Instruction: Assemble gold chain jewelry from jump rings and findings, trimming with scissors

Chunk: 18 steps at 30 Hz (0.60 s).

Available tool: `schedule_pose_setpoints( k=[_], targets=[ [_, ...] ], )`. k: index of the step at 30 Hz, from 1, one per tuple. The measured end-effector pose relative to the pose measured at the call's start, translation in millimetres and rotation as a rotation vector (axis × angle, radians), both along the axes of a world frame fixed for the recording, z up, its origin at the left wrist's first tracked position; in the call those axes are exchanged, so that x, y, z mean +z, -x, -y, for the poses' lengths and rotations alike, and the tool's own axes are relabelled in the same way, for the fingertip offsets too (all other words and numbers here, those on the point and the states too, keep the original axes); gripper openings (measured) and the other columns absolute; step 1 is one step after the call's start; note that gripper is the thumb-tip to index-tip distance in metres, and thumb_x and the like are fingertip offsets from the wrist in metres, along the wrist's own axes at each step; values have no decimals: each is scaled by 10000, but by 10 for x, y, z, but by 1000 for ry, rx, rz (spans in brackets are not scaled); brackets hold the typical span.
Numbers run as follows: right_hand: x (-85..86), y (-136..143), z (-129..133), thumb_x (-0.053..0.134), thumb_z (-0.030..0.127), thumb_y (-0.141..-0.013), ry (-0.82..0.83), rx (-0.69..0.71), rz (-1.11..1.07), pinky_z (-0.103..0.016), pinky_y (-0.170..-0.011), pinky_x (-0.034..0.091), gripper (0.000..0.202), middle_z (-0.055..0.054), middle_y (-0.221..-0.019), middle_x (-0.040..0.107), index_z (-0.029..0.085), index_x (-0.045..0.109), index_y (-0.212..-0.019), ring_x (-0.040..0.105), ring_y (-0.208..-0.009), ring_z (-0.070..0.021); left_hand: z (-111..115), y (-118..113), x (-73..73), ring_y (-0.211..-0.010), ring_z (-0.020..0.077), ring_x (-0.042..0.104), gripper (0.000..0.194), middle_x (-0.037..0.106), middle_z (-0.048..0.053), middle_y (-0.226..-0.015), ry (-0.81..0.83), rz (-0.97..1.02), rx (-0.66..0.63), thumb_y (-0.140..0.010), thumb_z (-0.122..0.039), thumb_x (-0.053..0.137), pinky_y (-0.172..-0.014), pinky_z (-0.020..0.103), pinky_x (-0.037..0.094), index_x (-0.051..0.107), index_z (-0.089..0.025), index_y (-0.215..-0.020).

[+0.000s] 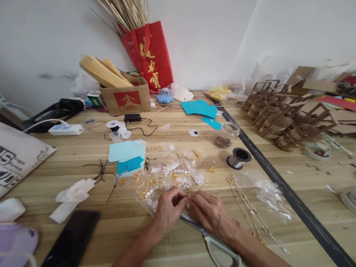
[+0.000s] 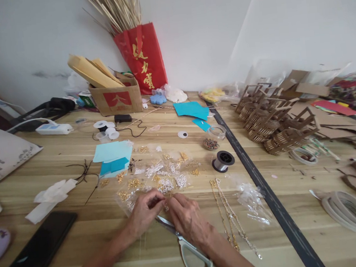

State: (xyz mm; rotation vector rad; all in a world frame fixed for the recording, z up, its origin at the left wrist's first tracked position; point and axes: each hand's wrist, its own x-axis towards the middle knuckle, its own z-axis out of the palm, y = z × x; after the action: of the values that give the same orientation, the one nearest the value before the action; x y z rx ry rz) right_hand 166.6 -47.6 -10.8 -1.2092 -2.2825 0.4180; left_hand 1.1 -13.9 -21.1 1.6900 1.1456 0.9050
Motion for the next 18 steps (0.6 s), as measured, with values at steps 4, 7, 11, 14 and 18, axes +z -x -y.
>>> schedule_pose_setpoints(
  k=[4, 7, 11, 14, 18],
  targets=[
    [-5, -1, -14, 396, 143, -943, 32, -29, -92, -241, -596, 384, 157, -28, -735, 573, 179, 539, -886, 525, -628, -146, 0, 3, 23, -611, 129, 530, 82, 570, 0, -639, 14, 8, -28, -756, -134, 567, -574, 221, 408, 593, -145, -679],
    [-8, 5, -19, 403, 154, -943, 92, -44, -163, -230, -585, 381, 160, -19, -710, 570, 179, 545, -872, 517, -600, -137, -1, 6, 22, -620, 135, 543, 84, 591, 8, -644, 0, 2, -31, -756, -124, 561, -587, 226, 417, 604, -143, -686],
    [1, 22, -25, 403, 159, -942, 166, -55, -274, -211, -584, 386, 171, -8, -710, 574, 182, 555, -868, 520, -594, -123, -5, 8, -12, -635, 144, 576, 92, 628, 20, -655, -48, 11, -24, -752, -112, 566, -601, 231, 435, 622, -144, -686],
    [13, 32, -34, 418, 171, -933, 202, -68, -362, -200, -582, 390, 167, -1, -710, 587, 183, 564, -853, 524, -597, -115, -5, 11, -47, -639, 149, 594, 98, 646, 28, -663, -106, 17, -18, -748, -98, 575, -607, 235, 450, 632, -143, -683],
    [4, 33, -50, 452, 235, -921, 297, -105, -442, -198, -548, 376, 177, 16, -633, 559, 172, 567, -802, 494, -556, -106, -12, 19, -89, -635, 149, 602, 117, 655, 40, -675, -237, 25, -35, -754, -74, 575, -604, 238, 465, 633, -143, -679]
  ],
)
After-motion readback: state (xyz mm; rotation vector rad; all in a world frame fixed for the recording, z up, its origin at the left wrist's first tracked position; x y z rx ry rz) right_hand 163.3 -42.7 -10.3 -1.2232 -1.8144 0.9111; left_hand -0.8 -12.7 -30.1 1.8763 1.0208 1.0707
